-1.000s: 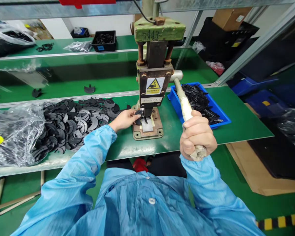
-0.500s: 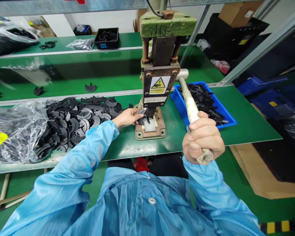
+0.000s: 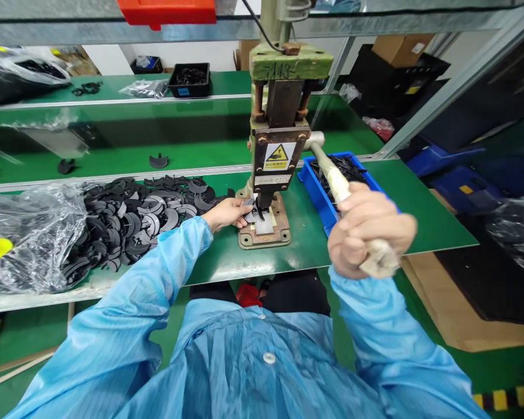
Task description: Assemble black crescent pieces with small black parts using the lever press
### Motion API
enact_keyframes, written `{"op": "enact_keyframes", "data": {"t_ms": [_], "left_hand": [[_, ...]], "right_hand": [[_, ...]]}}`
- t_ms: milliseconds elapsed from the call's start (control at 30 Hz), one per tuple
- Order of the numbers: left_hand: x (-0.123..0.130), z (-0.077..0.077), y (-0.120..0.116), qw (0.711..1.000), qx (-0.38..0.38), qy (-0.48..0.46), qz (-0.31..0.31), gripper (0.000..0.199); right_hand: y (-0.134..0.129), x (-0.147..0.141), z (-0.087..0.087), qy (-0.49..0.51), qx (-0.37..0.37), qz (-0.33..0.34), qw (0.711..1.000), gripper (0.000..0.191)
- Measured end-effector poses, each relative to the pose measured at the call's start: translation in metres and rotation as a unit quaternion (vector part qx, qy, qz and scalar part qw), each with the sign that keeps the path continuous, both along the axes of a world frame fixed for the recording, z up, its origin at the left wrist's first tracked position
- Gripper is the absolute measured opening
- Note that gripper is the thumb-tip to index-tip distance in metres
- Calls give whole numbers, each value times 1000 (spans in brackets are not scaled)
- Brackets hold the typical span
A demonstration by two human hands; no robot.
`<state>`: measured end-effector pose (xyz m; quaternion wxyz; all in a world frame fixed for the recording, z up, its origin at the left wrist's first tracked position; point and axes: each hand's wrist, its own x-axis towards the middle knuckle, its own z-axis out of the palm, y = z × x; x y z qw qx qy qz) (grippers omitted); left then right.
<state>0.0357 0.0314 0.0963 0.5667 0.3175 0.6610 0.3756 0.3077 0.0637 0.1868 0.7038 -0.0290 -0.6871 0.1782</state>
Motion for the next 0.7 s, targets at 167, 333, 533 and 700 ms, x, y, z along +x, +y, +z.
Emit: {"op": "enact_keyframes", "data": {"t_ms": [167,333,533,700], "left_hand": [[3,2,-25,997,70,-6,17,37],[5,26,-77,987,159,0,-11,50],[31,53,-118,980,195,-13,-29,52],[51,54,-127,983,181,-16,-29,48]], "right_hand": [[27,-2,65,-15,-56,31,998,46],[32,-1,8,-48,-172,-11,984,41],[-36,-29,-106,-231,-317,129,911,37],[-69,-43,-123,-221,-346,124,903,31]]}}
